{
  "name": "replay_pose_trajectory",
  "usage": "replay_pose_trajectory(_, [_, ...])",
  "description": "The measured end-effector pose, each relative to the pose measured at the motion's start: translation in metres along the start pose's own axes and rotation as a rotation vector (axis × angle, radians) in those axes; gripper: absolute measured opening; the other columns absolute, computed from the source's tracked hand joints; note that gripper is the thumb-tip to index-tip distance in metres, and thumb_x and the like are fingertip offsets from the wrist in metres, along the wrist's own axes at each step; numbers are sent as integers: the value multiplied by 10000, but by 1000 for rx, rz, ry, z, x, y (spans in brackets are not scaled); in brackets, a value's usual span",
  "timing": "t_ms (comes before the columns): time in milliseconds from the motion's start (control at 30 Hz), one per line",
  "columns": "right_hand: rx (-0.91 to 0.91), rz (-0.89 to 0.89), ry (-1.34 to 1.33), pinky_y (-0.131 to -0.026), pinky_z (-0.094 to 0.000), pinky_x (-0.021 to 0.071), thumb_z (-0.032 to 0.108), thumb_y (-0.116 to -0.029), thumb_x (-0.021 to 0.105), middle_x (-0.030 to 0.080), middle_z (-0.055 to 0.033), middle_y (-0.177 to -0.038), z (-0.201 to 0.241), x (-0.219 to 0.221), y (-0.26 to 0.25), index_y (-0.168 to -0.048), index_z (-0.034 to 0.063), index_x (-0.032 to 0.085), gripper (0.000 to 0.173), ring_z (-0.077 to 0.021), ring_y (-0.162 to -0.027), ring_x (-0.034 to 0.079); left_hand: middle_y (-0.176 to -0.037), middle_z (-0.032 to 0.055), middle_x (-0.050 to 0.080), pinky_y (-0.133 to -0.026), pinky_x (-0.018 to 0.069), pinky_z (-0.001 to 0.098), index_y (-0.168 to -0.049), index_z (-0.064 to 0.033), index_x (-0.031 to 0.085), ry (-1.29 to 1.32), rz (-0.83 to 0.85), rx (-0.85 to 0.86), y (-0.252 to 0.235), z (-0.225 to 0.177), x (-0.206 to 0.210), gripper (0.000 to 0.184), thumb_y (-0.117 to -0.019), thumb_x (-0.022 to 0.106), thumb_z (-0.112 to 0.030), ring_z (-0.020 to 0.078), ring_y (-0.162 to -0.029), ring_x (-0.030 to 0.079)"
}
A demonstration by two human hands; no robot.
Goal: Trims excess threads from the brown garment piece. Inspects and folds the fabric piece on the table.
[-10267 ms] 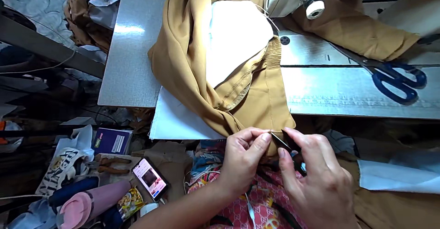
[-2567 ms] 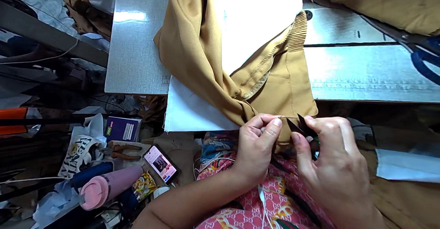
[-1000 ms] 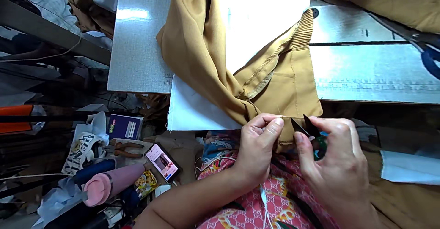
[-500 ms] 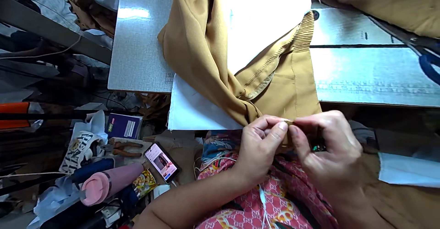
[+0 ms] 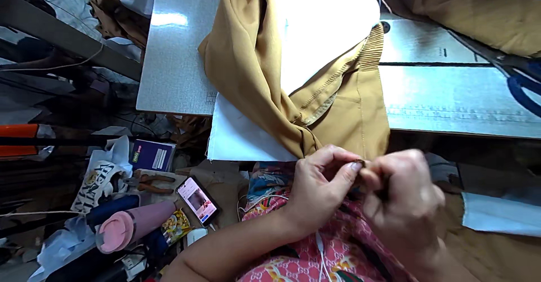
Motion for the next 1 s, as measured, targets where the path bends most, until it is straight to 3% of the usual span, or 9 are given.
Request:
replay_pose_trajectory(100, [55, 10, 32, -540, -428, 468, 100, -1002, 486, 615, -228, -852, -26, -4, -8, -913, -39, 589, 195, -335, -688, 623, -895, 34, 699, -797, 576, 167, -968, 74, 694, -108, 1, 124, 4, -11, -1, 98, -909, 616, 70, -9, -839, 667])
replay_pose_trajectory(167, [160, 16, -1, -679, -415, 488, 117, -1041, 492, 589, -258, -918, -55, -15, -16, -956, -87, 568, 234, -329, -808, 607, -926, 102, 740, -824, 577, 175, -971, 99, 697, -216, 29, 305, 8, -23, 3, 105, -909, 620, 62, 24, -895, 701])
replay_pose_trajectory(233, [181, 62, -81, -719, -263, 454, 258, -1074, 467, 551, -175, -912, -68, -22, -19, -976, -56, 548, 339, -174, -825, 552, -959, 152, 759, -858, 590, 222, -976, 76, 711, -385, 63, 538, 17, -37, 9, 110, -949, 616, 28, 106, -956, 734])
replay_pose_trajectory(267, [159, 116, -119, -703, -241, 454, 398, -1083, 438, 553, -135, -905, -68, -23, -18, -1015, -27, 551, 446, -130, -812, 549, -969, 148, 762, -858, 592, 241, -977, 38, 719, -495, 61, 652, 22, -43, 12, 123, -976, 604, -6, 132, -963, 739])
replay_pose_trajectory(333, [106, 245, -156, -590, -317, 468, 682, -1031, 326, 579, -103, -857, -58, -25, -13, -1199, 38, 526, 695, -153, -720, 575, -984, 118, 744, -864, 582, 257, -1001, -34, 692, -673, 51, 812, 30, -49, 17, 126, -1019, 572, -66, 146, -949, 721])
replay_pose_trajectory(367, [67, 295, -155, -538, -339, 460, 691, -1035, 263, 587, -96, -829, -48, -26, -9, -1238, 64, 511, 704, -170, -682, 588, -985, 101, 731, -867, 576, 258, -1003, -59, 659, -731, 45, 864, 33, -51, 19, 103, -1029, 562, -81, 143, -932, 711])
replay_pose_trajectory(433, [-18, 322, -111, -486, -344, 406, 527, -1098, 261, 596, -92, -789, -26, -29, -4, -1156, 82, 552, 535, -194, -626, 576, -985, 86, 720, -874, 568, 262, -992, -82, 605, -789, 47, 927, 38, -52, 21, 70, -1036, 552, -94, 138, -905, 704])
replay_pose_trajectory(533, [-95, 300, 22, -484, -373, 377, 359, -1086, 373, 647, -117, -780, -10, -33, -2, -1052, 73, 643, 395, -244, -594, 578, -992, 80, 717, -909, 552, 270, -992, -92, 579, -811, 70, 954, 41, -51, 25, 50, -1034, 552, -90, 136, -905, 700])
replay_pose_trajectory(1000, [-133, 277, 96, -515, -402, 379, 341, -1090, 418, 666, -148, -800, -9, -38, 1, -1030, 63, 657, 372, -286, -621, 595, -962, 90, 746, -900, 562, 259, -978, -79, 580, -765, 84, 921, 40, -51, 27, 45, -1023, 573, -79, 130, -889, 723])
Point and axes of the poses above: each hand's wrist, its own y-axis away from the middle knuckle, its own x-axis out of the palm, z = x × y, the point moved 10 cm from there along -y, towards the middle knuckle
